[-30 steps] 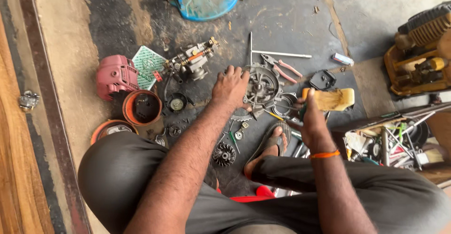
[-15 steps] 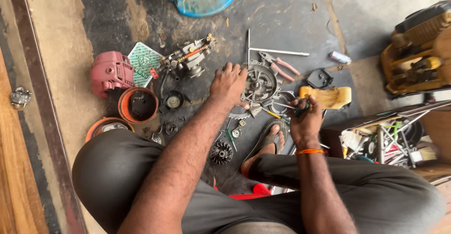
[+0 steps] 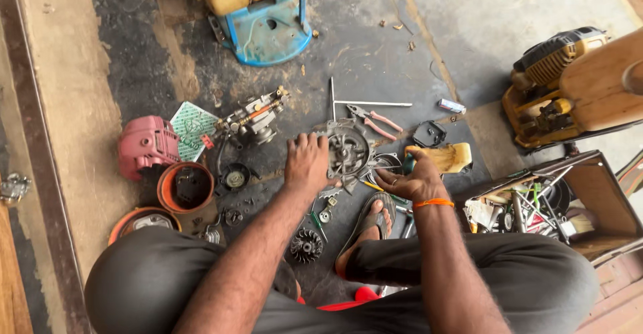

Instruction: The person sits on the floor of a repair workshop working on a disassembled brush cutter engine. They handle the engine crankcase, flywheel and cooling fins, use a screwdriver on the assembly, reposition parts, and pick up small components from the parts-strewn floor while working on the engine.

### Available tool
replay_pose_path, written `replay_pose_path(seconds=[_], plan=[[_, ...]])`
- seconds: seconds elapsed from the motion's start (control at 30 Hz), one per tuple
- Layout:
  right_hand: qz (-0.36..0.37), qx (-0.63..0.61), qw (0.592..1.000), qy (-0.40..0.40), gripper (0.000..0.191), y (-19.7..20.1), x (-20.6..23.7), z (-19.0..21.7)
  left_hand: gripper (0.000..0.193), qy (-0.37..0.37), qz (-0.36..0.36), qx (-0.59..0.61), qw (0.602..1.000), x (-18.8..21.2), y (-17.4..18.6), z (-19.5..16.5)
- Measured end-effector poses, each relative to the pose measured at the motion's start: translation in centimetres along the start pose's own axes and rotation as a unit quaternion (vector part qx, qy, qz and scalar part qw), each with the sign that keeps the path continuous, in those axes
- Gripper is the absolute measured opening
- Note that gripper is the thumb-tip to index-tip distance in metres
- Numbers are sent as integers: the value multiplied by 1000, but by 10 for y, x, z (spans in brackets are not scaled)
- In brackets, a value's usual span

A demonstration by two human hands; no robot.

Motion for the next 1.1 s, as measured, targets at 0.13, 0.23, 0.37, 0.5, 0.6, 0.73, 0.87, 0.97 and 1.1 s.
replay_pose_path(seconds=[0.13, 0.23, 0.37, 0.5, 0.6, 0.73, 0.87, 0.97, 1.1], plan=[[-15, -57, 998, -24, 78, -4, -7, -5, 111, 5, 1, -14, 1000, 3, -1, 3], [-1, -66, 996, -52, 72, -3, -11, -8, 110, 1, -9, -11, 1000, 6, -1, 1], [20, -88, 994, -69, 44, -10, -17, -5, 112, -9, 8, -21, 1000, 2, -7, 3], [-12, -71, 997, -27, 27, -11, -25, 1, 111, -5, 9, -24, 1000, 1, -13, 1], [-21, -82, 996, -35, 35, -14, -29, -2, 100, -11, -13, -49, 999, -5, -14, -2], [35, -70, 997, -17, 30, -21, -33, 3, 81, -25, -35, -52, 998, -5, -19, -5], [86, -35, 991, 98, 19, -16, -38, 21, 76, -24, -28, -53, 998, -10, -21, -4], [196, -27, 975, 102, 19, -21, -36, 21, 86, -32, -18, -22, 999, -13, -19, -4], [471, 30, 880, 46, 21, -47, 1, 9, 100, -35, 21, 8, 999, -21, -18, 10]])
Point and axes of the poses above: each hand's wrist, its own x-axis away from the middle knuckle, its own y-axis out of the back of the hand, z = x × y, the point moved 9 cm from there along -x, towards the middle knuckle, and after that the axes turned 6 degrees about -x, right-handed, at the moved point
